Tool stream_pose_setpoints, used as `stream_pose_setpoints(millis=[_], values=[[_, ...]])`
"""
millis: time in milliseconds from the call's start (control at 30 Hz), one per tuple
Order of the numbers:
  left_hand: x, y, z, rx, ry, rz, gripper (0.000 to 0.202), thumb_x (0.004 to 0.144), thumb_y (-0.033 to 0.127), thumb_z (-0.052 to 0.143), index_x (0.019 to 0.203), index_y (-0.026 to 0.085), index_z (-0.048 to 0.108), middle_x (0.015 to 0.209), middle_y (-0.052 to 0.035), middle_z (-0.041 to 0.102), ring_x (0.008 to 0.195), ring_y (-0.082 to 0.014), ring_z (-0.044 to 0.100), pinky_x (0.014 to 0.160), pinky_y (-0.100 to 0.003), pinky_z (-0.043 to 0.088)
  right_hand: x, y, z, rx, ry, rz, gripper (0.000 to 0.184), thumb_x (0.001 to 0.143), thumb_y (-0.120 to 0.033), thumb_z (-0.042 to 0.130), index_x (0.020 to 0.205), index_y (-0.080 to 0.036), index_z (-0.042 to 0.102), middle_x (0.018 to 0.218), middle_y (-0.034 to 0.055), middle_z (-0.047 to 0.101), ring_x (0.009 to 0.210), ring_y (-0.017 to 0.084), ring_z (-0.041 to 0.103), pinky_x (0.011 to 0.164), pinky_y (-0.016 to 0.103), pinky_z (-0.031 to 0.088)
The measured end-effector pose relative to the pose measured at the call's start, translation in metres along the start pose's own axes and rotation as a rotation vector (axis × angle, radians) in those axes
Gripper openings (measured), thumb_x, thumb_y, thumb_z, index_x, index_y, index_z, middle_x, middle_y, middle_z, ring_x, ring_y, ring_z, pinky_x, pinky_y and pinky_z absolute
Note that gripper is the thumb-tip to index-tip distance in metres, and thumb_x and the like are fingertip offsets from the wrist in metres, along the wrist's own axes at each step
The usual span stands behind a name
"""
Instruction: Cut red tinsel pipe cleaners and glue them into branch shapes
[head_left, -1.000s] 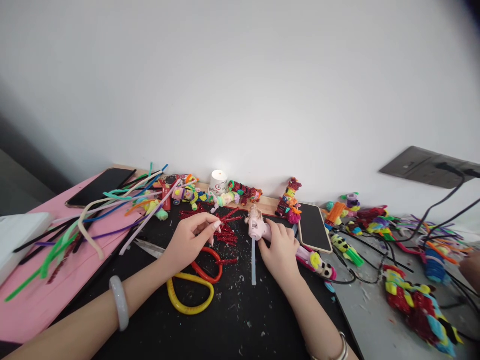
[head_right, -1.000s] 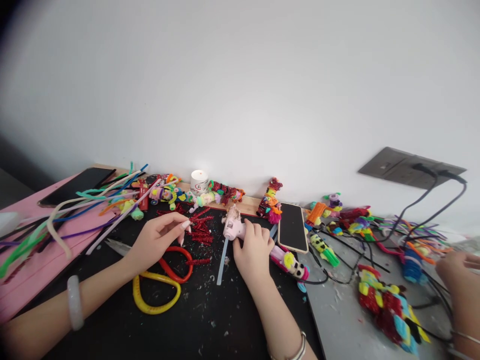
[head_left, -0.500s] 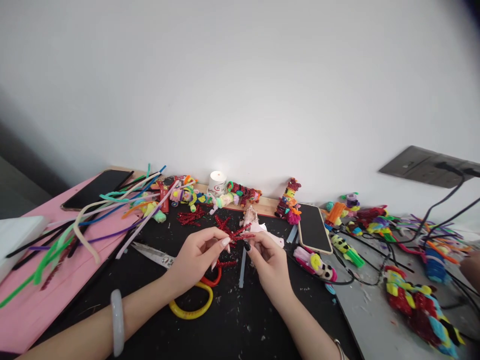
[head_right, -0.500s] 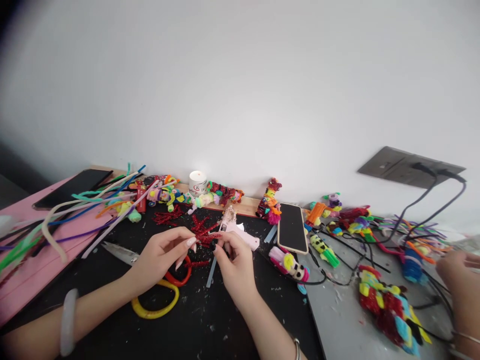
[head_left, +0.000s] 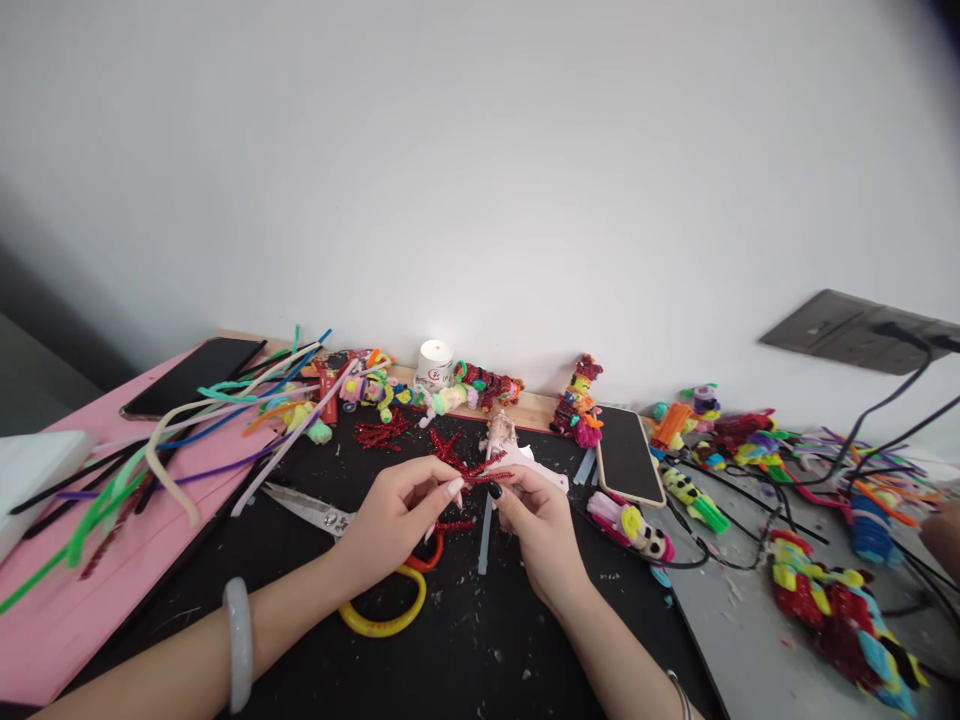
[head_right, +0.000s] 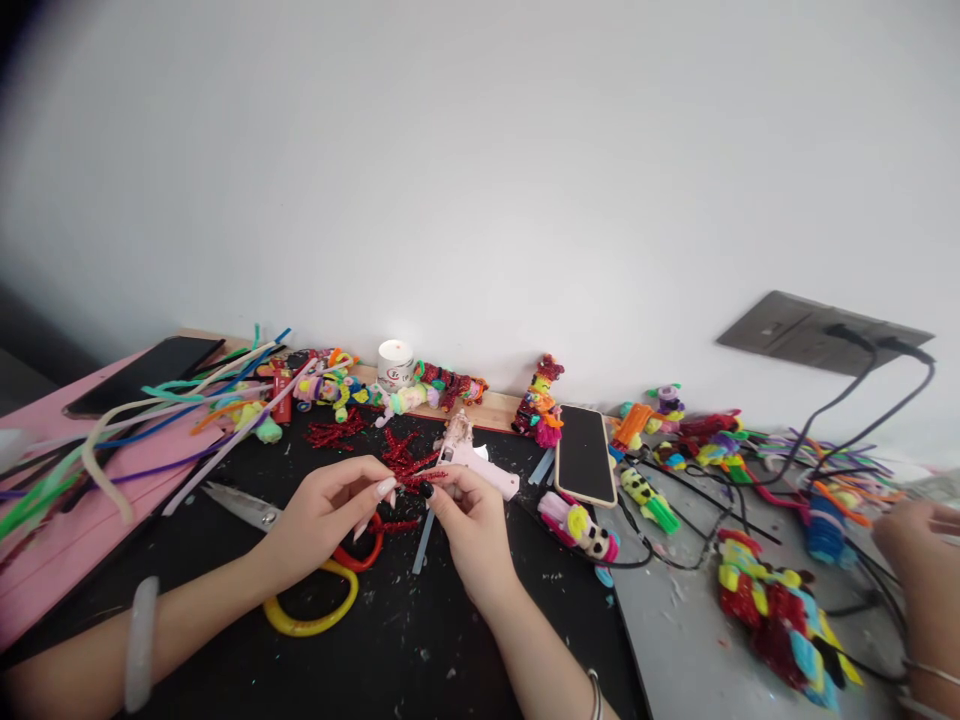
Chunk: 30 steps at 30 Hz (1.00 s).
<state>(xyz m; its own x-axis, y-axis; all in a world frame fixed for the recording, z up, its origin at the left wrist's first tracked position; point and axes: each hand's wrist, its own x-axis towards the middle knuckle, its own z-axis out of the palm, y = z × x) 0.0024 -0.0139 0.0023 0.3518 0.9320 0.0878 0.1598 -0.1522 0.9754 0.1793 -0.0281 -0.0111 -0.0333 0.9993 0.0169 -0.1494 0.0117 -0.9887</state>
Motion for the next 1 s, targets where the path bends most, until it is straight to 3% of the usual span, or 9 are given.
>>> stream_pose_setpoints(millis=[600, 1000], values=[[0.0002, 0.0000, 0.0004, 0.020, -0.016, -0.005, 0.025, 0.088, 0.035, 0.050, 0.075, 0.015, 0.057, 0.059, 0.0036, 0.050, 0.046, -0.0085, 0.044, 0.046, -0.020, 0.036, 0.0012, 0.0002, -0.0003, 0.039, -0.039, 0.055, 0.014, 0.078, -0.032, 0.067, 0.083, -0.019, 0.066, 0.062, -0.0044, 0.047, 0.048, 0.007, 0.025, 0.045, 0.022, 0.018], [0.0003, -0.0018, 0.0006, 0.086, -0.042, 0.029, 0.024, 0.088, 0.034, 0.049, 0.076, 0.015, 0.058, 0.062, 0.0024, 0.052, 0.048, -0.0091, 0.045, 0.048, -0.021, 0.037, 0.0008, -0.0016, 0.0012, 0.098, -0.046, 0.065, 0.023, 0.077, -0.037, 0.067, 0.074, -0.018, 0.055, 0.059, -0.0067, 0.039, 0.046, 0.006, 0.024, 0.043, 0.021, 0.017]])
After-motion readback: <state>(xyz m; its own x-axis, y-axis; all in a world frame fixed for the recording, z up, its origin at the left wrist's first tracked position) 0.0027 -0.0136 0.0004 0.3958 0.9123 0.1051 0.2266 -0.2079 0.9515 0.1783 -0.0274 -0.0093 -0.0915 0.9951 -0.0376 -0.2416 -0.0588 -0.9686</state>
